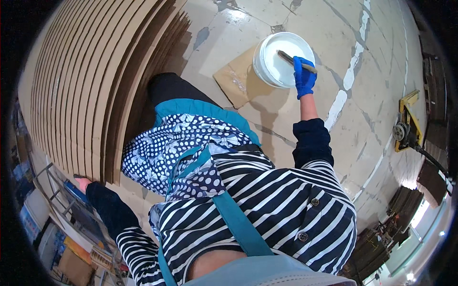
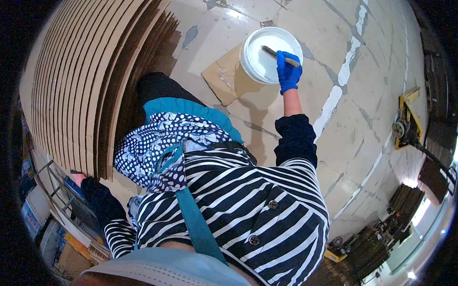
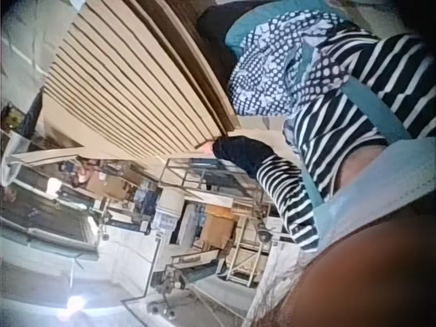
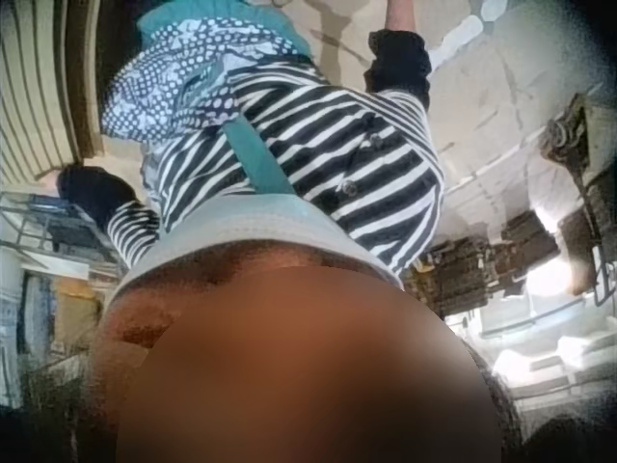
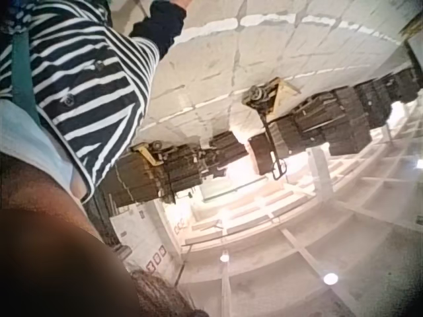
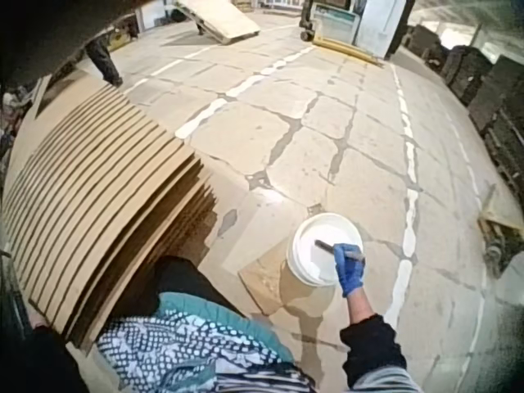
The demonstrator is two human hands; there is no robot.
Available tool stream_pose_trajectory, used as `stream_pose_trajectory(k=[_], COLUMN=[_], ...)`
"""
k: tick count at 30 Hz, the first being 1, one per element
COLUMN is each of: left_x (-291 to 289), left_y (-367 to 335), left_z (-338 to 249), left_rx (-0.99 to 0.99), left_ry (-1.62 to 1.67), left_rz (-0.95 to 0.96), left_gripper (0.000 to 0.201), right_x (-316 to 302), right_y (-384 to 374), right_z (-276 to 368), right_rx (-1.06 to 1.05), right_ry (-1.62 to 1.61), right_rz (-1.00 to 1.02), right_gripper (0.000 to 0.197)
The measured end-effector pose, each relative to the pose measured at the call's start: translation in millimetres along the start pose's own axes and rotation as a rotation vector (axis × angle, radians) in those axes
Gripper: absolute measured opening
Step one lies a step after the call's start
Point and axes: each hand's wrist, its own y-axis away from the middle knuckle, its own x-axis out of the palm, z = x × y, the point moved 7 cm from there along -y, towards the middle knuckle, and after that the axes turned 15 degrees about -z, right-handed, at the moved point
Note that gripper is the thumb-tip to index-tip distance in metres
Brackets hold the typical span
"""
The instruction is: Applying a liquid finish or varnish to curved wooden slats using a large brush.
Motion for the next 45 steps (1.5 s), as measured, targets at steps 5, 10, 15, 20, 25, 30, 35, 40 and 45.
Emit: stream_pose_trajectory(k=[5,10,15,20,25,30,35,40,45], left_x=[0.4,0.9,8.8,12.6,21.4,25.0,31.2,31.7,31.9], left_y=[-3.2,-16.2,-11.7,-9.7,-20.9,-59.1,-54.1,-52.2,-28.6], left_z=[5.9,19.6,20.1,18.2,20.8,34.3,43.0,42.9,45.8], left_rx=[-0.014,-0.039,-0.062,-0.076,-0.091,-0.126,-0.152,-0.175,-0.192], left_ry=[0.01,0.023,0.033,0.034,0.035,0.033,0.043,0.053,0.064], left_rz=[-0.005,-0.018,-0.015,-0.007,-0.01,-0.029,-0.026,-0.027,-0.015], left_gripper=[0.068,0.068,0.068,0.068,0.068,0.068,0.068,0.068,0.069], right_x=[11.7,8.7,-5.3,-16.0,-29.9,-39.9,-44.9,-30.1,-19.2], right_y=[7.1,-8.2,-5.2,0.7,-17.3,-29.7,-24.7,1.4,36.3], right_z=[5.0,-20.8,-51.6,-47.0,-3.1,26.6,93.7,120.8,123.1], right_rx=[-0.24,0.348,1.007,1.182,0.983,0.753,0.272,-0.411,-0.792], right_ry=[0.16,-0.06,-0.604,-1.036,-1.118,-0.938,-0.591,-0.271,0.055], right_rz=[0.024,0.139,0.184,0.244,0.2,0.027,0.133,0.128,0.226], right_gripper=[0.017,0.015,0.021,0.026,0.024,0.024,0.021,0.022,0.031])
